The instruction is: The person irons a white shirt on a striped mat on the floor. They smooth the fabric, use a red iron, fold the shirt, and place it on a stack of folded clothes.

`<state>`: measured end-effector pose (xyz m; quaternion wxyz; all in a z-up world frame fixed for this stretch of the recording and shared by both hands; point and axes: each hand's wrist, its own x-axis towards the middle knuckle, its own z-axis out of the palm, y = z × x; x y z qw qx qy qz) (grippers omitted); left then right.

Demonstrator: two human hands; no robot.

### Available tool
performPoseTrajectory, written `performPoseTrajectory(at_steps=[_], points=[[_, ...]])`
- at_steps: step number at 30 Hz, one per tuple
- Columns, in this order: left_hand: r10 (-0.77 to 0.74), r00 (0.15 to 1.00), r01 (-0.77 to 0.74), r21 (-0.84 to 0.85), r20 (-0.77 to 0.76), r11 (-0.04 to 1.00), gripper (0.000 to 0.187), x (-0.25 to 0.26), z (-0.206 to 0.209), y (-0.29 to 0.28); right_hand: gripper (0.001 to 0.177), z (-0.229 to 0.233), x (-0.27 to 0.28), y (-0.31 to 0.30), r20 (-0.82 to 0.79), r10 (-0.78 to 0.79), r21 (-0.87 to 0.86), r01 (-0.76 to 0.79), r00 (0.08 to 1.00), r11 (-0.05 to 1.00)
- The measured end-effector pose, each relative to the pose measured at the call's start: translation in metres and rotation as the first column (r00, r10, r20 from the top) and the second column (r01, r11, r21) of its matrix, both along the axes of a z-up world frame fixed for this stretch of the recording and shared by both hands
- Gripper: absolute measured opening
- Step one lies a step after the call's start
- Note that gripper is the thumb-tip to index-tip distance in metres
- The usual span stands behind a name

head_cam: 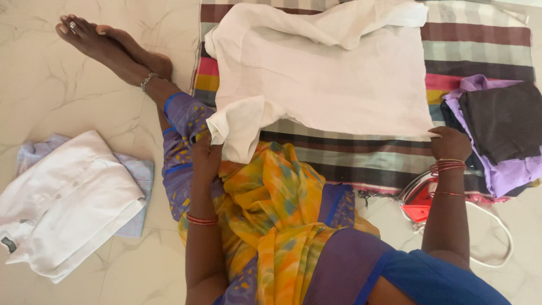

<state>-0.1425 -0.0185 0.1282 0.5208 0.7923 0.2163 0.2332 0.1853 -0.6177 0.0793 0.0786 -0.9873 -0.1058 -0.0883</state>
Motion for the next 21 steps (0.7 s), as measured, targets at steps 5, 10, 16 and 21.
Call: performPoseTrajectory(at_steps=[5, 10, 16, 21], points=[[-0.007, 0.994, 0.008, -0.007, 0.113, 1.000, 0.028, 0.004, -0.041, 0.002, 0.020, -0.021, 0.013, 0.018, 0.299, -0.006, 0.284, -0.083, 0.954, 0.955], [0.130, 0.965, -0.084, -0.201, 0.229, 0.976, 0.030, 0.040, -0.062, 0.027, 0.022, 0.014, 0.104, 0.027, 0.350, 0.007, 0.230, -0.093, 0.937, 0.969], [0.115, 0.941, -0.055, -0.194, 0.317, 0.980, 0.030, 0.072, -0.040, 0.036, 0.033, 0.092, 0.172, 0.048, 0.550, -0.025, 0.541, -0.333, 0.835, 0.773], [0.087, 0.980, -0.033, -0.284, 0.181, 0.958, 0.028, 0.043, -0.028, 0.032, 0.041, 0.065, 0.110, 0.038, 0.667, 0.034, 0.378, -0.377, 0.745, 0.845]])
